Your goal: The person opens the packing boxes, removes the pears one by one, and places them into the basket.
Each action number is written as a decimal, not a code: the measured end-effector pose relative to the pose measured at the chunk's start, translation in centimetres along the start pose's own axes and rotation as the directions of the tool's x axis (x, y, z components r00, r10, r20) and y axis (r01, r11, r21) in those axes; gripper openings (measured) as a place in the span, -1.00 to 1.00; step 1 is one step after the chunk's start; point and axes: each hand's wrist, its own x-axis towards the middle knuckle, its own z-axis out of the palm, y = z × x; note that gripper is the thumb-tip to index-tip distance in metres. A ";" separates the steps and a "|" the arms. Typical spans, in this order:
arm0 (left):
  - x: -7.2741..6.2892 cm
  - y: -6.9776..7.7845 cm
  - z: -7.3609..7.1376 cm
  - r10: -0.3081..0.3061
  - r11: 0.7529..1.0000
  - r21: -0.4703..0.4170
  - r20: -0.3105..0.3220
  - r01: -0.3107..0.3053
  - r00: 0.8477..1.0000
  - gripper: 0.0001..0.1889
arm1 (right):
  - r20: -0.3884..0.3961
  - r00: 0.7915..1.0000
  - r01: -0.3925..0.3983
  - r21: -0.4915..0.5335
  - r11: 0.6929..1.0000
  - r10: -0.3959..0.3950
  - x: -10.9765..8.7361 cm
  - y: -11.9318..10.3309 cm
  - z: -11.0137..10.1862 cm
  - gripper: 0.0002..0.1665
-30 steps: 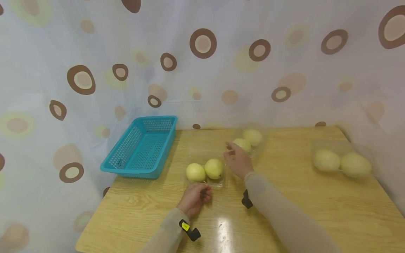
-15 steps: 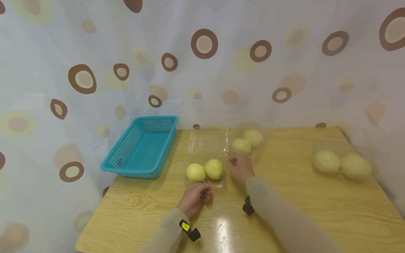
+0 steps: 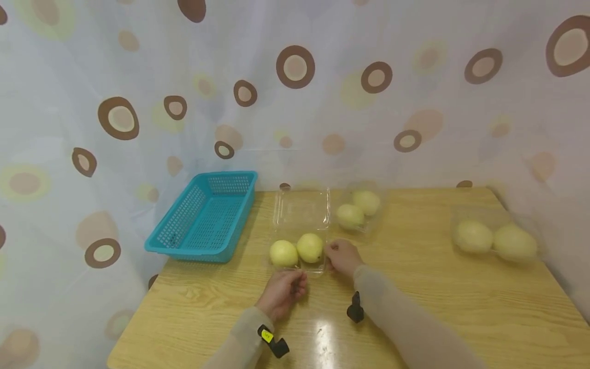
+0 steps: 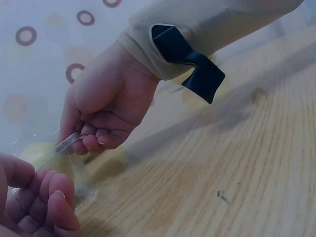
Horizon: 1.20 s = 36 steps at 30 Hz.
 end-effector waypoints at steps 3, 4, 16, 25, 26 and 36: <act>-0.3 0.1 0.0 0.002 1.000 0.006 0.012 -0.002 1.000 -0.79 | 0.005 1.000 -0.017 0.037 0.999 0.017 0.0 0.0 0.1 -0.71; -0.3 0.1 0.0 0.005 1.000 0.009 0.015 -0.005 1.000 -0.79 | 0.008 1.000 -0.022 0.048 0.999 0.022 0.1 0.1 0.2 -0.71; -1.4 1.0 -0.7 0.041 0.985 0.163 0.061 -0.051 0.997 -0.71 | 0.006 0.998 -0.061 0.034 0.998 0.060 0.2 0.1 0.5 -0.69; -1.6 6.1 -1.4 0.126 0.829 0.519 0.192 -0.210 0.973 -0.67 | 0.004 0.998 -0.061 0.031 0.998 0.061 0.1 0.1 0.6 -0.65; -1.4 6.8 -1.5 0.139 0.801 0.551 0.209 -0.234 0.968 -0.69 | 0.007 0.998 -0.057 0.035 0.998 0.056 0.0 0.1 0.6 -0.65; 0.4 12.6 -2.2 0.155 0.494 0.805 0.291 -0.329 0.944 -0.83 | 0.014 0.998 -0.055 0.033 0.998 0.054 -0.2 0.1 0.5 -0.67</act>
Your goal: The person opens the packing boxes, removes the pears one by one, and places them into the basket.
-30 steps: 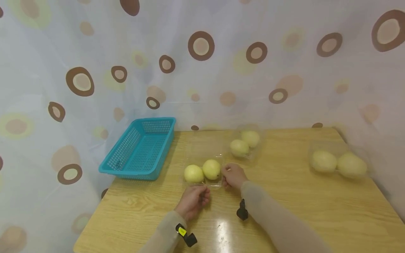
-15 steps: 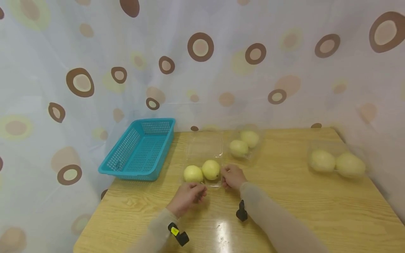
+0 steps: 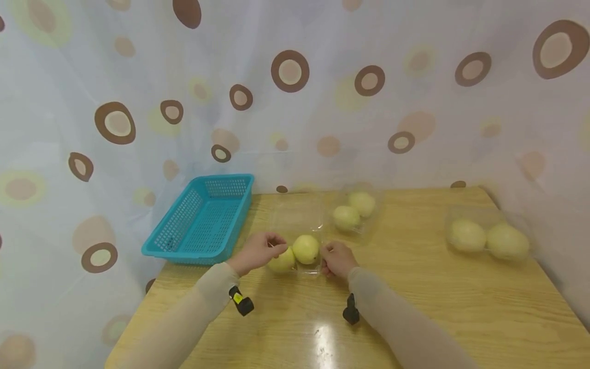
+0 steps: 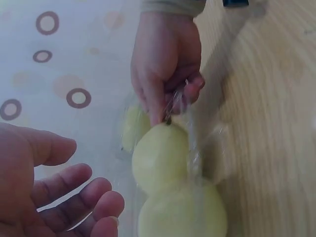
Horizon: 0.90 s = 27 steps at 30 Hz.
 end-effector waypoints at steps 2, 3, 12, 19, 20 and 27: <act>0.5 0.3 -0.7 0.015 0.998 0.067 0.014 -0.016 1.000 -0.82 | 0.004 1.000 0.001 0.003 1.000 -0.001 0.0 0.0 0.1 -0.67; 0.7 0.4 -1.0 0.021 0.994 0.106 0.024 -0.024 0.999 -0.80 | 0.005 1.000 0.004 0.006 1.000 -0.004 0.0 0.1 0.1 -0.67; 2.9 -0.1 -2.2 0.023 0.893 0.432 0.237 -0.126 0.971 -0.50 | 0.055 0.998 -0.025 0.155 0.988 0.017 -0.6 0.7 0.2 -0.65; 3.8 0.2 -2.0 0.010 0.743 0.625 0.347 -0.239 0.938 -0.43 | 0.184 0.983 -0.065 0.299 0.952 0.010 -1.3 1.0 -0.6 -0.73; 3.9 0.2 -2.0 0.010 0.727 0.637 0.361 -0.255 0.933 -0.42 | 0.205 0.979 -0.070 0.306 0.950 0.006 -1.3 1.0 -0.7 -0.72; 5.1 -0.1 -1.4 0.003 0.693 0.649 0.432 -0.314 0.902 -0.38 | 0.274 0.962 -0.073 0.302 0.951 -0.013 -1.1 1.5 -1.1 -0.60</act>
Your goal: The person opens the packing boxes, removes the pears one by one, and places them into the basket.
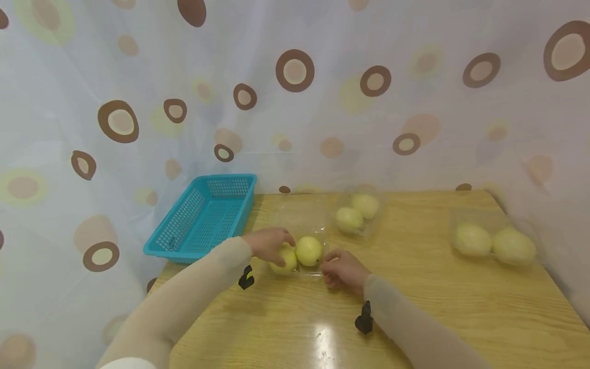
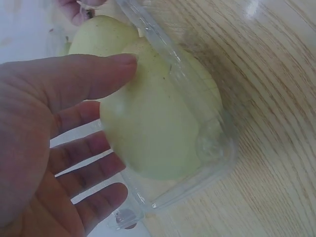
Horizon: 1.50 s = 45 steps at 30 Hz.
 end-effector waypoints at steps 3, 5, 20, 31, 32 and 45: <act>0.3 0.2 0.2 -0.006 1.000 0.020 0.034 0.005 0.999 -0.34 | 0.018 1.000 -0.002 -0.003 1.000 0.002 0.0 0.2 -0.1 -0.57; 0.4 0.4 0.3 -0.013 0.999 0.039 0.052 0.011 0.999 -0.32 | 0.024 1.000 -0.004 -0.002 1.000 0.005 0.0 0.2 -0.1 -0.56; 1.6 0.5 0.5 -0.107 0.992 0.082 0.161 0.095 0.981 -0.27 | 0.030 1.000 -0.004 -0.015 1.000 0.004 0.2 0.5 -0.4 -0.59; 1.8 0.3 0.8 -0.092 0.994 0.070 0.156 0.082 0.983 -0.28 | 0.017 1.000 -0.006 -0.018 1.000 0.006 0.0 0.2 -0.2 -0.63; 1.8 0.2 0.8 -0.087 0.994 0.073 0.153 0.076 0.984 -0.28 | 0.018 1.000 -0.005 -0.016 1.000 0.005 0.0 0.2 -0.2 -0.63; 1.4 -0.4 0.7 -0.025 0.995 0.099 0.104 0.015 0.994 -0.27 | 0.026 1.000 0.006 -0.017 1.000 -0.005 -0.1 0.1 -0.3 -0.62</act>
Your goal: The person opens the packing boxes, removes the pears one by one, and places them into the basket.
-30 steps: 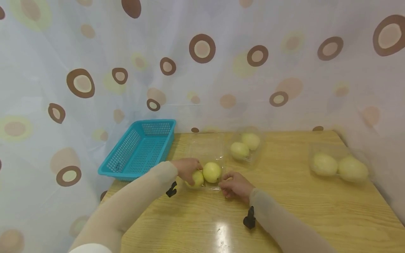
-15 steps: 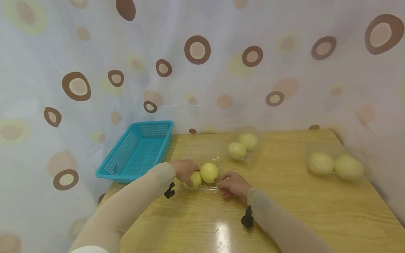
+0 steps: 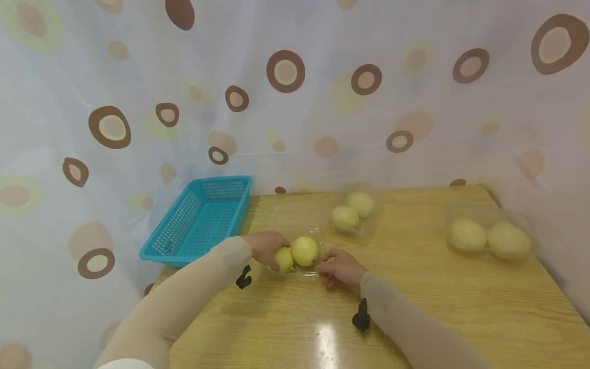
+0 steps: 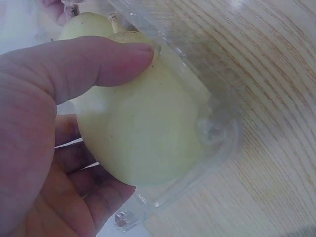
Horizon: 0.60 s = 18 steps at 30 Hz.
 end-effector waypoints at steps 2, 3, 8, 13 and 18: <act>-0.2 0.0 -0.2 0.002 1.000 -0.008 -0.011 -0.002 1.000 -0.27 | 0.001 1.000 0.005 -0.002 1.000 -0.005 0.0 0.0 0.0 -0.62; -0.4 0.0 -0.4 0.000 1.000 -0.009 -0.018 -0.001 1.000 -0.27 | 0.002 1.000 0.008 -0.004 1.000 -0.008 0.0 -0.1 0.0 -0.62; -1.1 -0.1 -1.2 -0.015 0.999 -0.049 -0.050 0.012 0.999 -0.25 | 0.002 1.000 0.005 0.004 1.000 -0.005 -0.2 0.0 -0.1 -0.58; -1.6 -0.7 -1.5 -0.017 0.998 -0.061 -0.077 0.012 0.997 -0.24 | 0.002 1.000 -0.010 0.008 1.000 0.010 -0.1 0.0 -0.2 -0.58; -2.4 -1.5 -2.0 -0.035 0.995 -0.102 -0.130 0.022 0.991 -0.22 | 0.003 1.000 -0.009 0.001 1.000 0.009 -0.2 0.1 0.0 -0.58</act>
